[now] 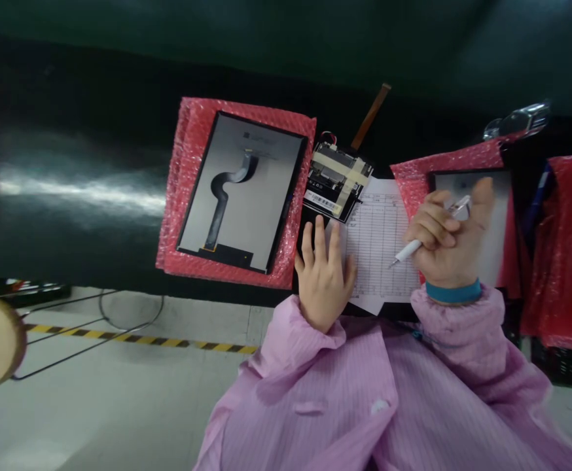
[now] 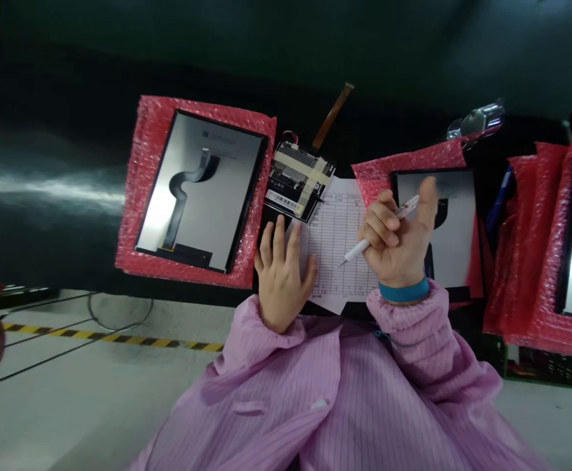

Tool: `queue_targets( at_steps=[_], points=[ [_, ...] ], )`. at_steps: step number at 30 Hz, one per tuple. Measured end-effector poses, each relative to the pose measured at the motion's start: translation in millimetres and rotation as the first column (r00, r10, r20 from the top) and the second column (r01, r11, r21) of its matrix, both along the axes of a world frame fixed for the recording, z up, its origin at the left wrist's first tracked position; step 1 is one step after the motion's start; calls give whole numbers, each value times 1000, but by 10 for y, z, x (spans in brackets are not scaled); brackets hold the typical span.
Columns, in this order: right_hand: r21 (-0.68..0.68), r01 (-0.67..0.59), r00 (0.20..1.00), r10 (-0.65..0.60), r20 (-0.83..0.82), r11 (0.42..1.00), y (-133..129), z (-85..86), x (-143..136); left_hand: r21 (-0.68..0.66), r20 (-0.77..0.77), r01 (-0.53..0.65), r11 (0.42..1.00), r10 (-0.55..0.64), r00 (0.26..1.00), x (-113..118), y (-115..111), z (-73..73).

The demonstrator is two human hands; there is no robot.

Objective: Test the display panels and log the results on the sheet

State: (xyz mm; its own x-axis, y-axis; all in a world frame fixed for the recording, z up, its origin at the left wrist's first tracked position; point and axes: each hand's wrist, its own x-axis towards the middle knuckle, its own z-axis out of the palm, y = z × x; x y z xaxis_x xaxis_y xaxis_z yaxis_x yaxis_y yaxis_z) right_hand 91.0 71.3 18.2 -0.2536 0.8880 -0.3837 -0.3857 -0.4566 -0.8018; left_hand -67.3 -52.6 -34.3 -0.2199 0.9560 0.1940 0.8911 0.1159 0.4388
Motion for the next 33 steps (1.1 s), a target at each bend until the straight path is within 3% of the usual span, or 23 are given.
queue_targets(
  at_steps=[4,9,11,15,21,26,29,33],
  points=[
    [-10,4,1000,-4,-11,1000,-15,-108,-152,90,34,15,996,-19,999,-26,-28,-1],
    [238,-71,984,29,174,969,-193,-195,-237,127,62,41,991,-49,997,-39,-57,7],
    [371,-102,950,-21,312,923,-270,-227,-253,122,75,43,992,-52,996,-39,-60,17],
    [577,-172,798,-230,557,798,-379,-280,-301,100,90,34,994,-43,995,-36,-59,36],
    [580,-349,688,-219,692,736,-402,-314,-355,80,77,39,996,-45,996,-29,-55,56],
    [570,-342,587,-304,750,747,-439,-342,-376,79,63,41,996,-46,997,-33,-48,79],
    [574,-403,511,-345,787,713,-461,-331,-394,79,58,38,996,-42,997,-34,-45,87],
    [600,-454,507,-363,782,658,-446,-300,-415,94,68,31,995,-38,997,-32,-37,93]
  ],
)
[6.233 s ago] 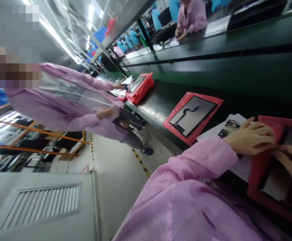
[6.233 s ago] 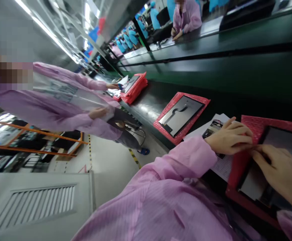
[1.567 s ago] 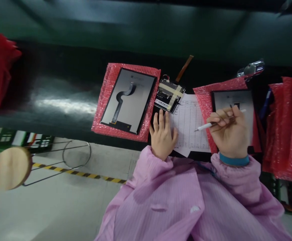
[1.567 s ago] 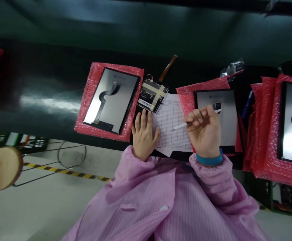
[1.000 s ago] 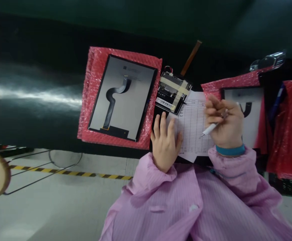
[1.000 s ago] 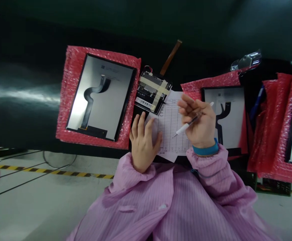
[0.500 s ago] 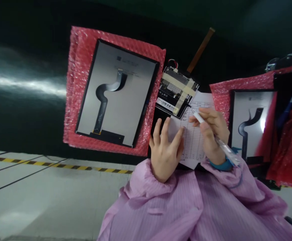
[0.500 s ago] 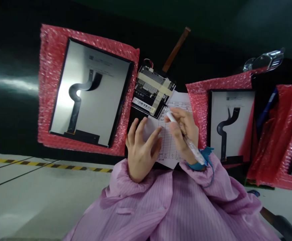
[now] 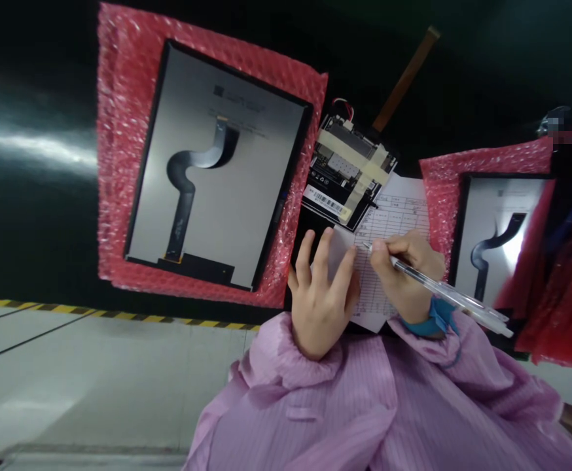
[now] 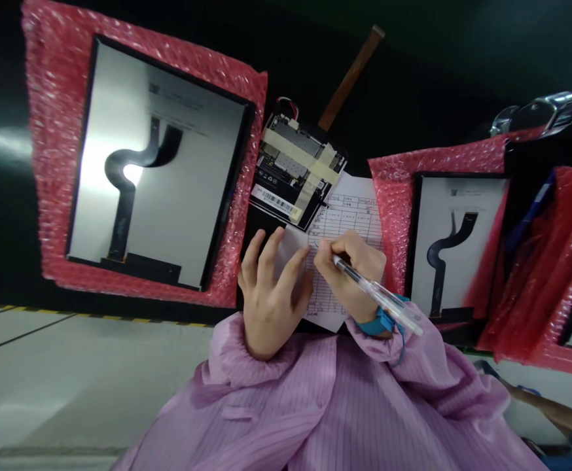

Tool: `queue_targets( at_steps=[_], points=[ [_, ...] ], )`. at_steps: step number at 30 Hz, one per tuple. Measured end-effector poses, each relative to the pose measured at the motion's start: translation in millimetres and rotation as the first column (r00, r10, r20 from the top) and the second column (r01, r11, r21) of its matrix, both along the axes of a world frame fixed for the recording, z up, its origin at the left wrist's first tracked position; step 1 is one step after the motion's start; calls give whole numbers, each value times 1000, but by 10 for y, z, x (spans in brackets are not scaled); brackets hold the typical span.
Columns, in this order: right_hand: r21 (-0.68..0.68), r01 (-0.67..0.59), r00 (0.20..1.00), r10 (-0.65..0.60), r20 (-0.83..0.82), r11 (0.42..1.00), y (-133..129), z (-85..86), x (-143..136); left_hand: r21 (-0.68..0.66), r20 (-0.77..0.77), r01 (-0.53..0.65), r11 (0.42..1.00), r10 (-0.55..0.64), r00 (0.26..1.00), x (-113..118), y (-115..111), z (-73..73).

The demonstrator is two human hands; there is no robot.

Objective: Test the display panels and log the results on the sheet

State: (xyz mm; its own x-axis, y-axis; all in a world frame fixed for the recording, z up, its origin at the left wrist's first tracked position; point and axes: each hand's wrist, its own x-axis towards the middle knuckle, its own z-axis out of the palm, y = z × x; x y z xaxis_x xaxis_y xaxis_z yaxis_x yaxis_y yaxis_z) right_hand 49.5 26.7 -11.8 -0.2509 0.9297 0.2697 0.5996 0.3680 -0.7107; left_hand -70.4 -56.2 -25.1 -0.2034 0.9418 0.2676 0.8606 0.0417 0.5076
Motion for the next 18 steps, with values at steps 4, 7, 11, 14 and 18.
queue_targets(
  at_steps=[4,7,11,14,18],
  points=[
    [-11,-21,1000,21,7,1000,15,9,-14,-5,6,-1,1000,1,1000,1,3,2],
    [-19,-14,999,15,39,1000,11,9,-18,-12,4,-11,1000,11,1000,3,-1,1],
    [-10,-22,998,23,58,1000,10,18,-15,-15,17,-15,1000,15,1000,3,-6,3],
    [14,-30,998,29,53,999,15,13,-9,-26,16,-16,1000,16,1000,1,-5,11],
    [27,-14,999,13,49,1000,13,-12,1,-24,-5,-12,1000,12,1000,-2,5,24]
  ],
)
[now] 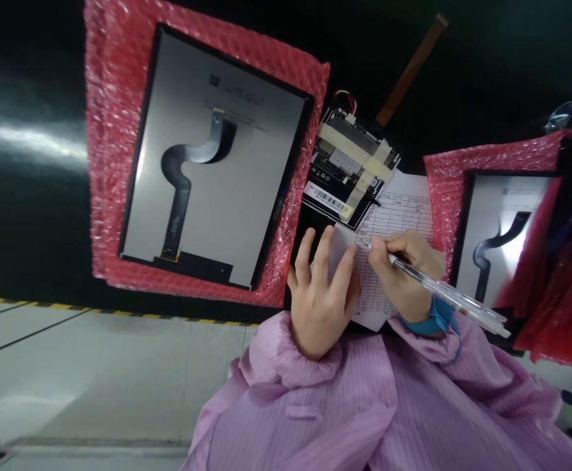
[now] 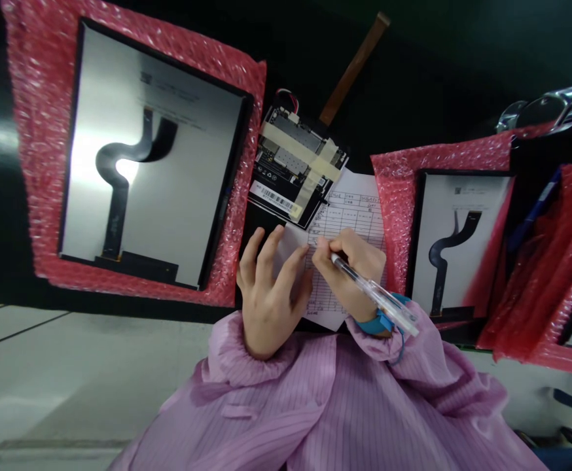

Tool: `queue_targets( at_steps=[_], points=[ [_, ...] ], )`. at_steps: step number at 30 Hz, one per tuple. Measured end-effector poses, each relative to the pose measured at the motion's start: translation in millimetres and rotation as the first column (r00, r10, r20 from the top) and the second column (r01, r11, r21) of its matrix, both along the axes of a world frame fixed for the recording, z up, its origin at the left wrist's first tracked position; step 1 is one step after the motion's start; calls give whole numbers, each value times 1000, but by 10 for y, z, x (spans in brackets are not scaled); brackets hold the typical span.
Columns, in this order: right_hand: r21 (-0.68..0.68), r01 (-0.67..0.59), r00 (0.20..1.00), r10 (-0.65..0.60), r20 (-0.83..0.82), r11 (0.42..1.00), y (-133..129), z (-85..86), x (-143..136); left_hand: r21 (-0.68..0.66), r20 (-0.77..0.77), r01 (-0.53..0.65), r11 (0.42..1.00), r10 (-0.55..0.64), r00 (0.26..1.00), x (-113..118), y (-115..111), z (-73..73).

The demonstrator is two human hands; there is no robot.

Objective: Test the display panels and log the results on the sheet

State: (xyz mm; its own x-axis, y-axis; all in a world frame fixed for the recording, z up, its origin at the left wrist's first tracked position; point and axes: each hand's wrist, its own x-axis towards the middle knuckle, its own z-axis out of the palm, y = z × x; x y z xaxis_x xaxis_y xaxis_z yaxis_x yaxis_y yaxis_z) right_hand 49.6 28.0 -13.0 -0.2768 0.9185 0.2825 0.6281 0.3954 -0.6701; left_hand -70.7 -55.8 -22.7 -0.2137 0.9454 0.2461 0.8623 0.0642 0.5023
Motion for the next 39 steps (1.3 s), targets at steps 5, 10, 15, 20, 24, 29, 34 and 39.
queue_targets(
  at_steps=[5,10,15,20,24,29,34,39],
  points=[
    [13,-15,1000,15,7,1000,0,-6,0,-1,10,-1,1000,1,1000,-2,2,3],
    [20,-5,1000,5,-5,1000,1,11,-11,-4,17,-1,1000,1,1000,-3,0,11],
    [-12,5,1000,-5,-17,1000,-8,18,-10,-1,25,-3,1000,3,1000,3,5,12],
    [-14,19,999,-19,-31,1000,-7,17,-7,-9,43,-9,1000,10,999,3,0,10],
    [-1,17,1000,-17,-8,1000,-7,19,-8,-6,15,-2,1000,2,1000,-3,-5,9],
    [-45,23,1000,-23,8,999,-23,10,5,2,3,-2,1000,2,1000,-8,0,7],
    [-44,43,999,-43,10,998,-30,12,1,0,17,6,1000,-6,1000,-3,-2,6],
    [-17,21,1000,-21,7,1000,-16,24,-5,3,2,-2,1000,2,1000,-3,1,9]
  ],
)
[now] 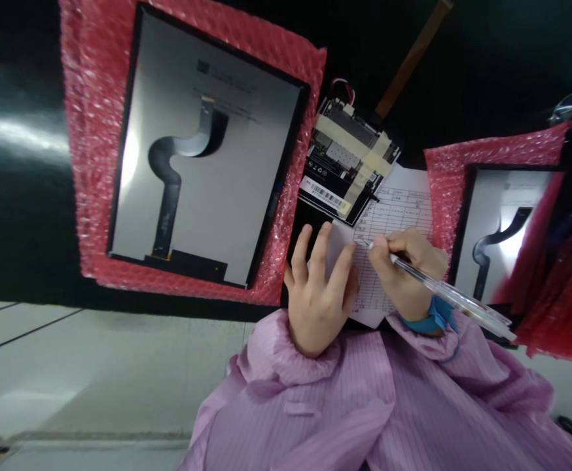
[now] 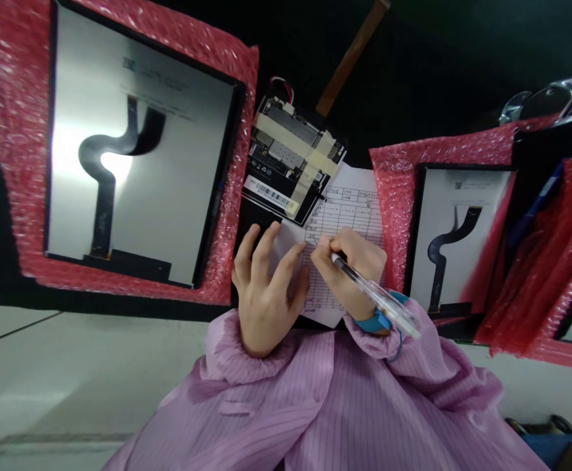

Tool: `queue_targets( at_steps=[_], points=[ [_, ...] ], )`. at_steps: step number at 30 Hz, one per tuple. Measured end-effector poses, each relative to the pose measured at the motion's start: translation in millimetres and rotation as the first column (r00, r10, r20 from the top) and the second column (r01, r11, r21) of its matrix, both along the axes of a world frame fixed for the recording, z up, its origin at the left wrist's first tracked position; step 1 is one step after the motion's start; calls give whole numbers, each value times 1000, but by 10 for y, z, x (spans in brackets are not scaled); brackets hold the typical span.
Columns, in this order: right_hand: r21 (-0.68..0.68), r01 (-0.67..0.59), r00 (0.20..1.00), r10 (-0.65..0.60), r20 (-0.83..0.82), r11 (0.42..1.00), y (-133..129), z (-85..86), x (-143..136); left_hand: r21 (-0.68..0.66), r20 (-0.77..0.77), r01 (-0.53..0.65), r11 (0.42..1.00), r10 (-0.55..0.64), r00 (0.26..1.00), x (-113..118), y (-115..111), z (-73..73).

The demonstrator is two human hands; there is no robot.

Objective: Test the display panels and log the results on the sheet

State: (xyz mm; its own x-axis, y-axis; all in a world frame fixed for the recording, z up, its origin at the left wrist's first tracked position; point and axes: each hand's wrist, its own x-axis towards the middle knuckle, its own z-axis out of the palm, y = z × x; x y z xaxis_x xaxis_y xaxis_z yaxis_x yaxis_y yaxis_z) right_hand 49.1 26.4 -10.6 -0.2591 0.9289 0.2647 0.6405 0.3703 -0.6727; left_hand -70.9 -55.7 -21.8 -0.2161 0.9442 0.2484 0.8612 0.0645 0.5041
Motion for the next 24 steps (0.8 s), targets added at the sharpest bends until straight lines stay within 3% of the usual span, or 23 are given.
queue_targets(
  at_steps=[24],
  points=[
    [-16,33,999,-33,-7,999,-9,21,-7,-8,20,-17,1000,17,1000,9,6,1]
  ],
)
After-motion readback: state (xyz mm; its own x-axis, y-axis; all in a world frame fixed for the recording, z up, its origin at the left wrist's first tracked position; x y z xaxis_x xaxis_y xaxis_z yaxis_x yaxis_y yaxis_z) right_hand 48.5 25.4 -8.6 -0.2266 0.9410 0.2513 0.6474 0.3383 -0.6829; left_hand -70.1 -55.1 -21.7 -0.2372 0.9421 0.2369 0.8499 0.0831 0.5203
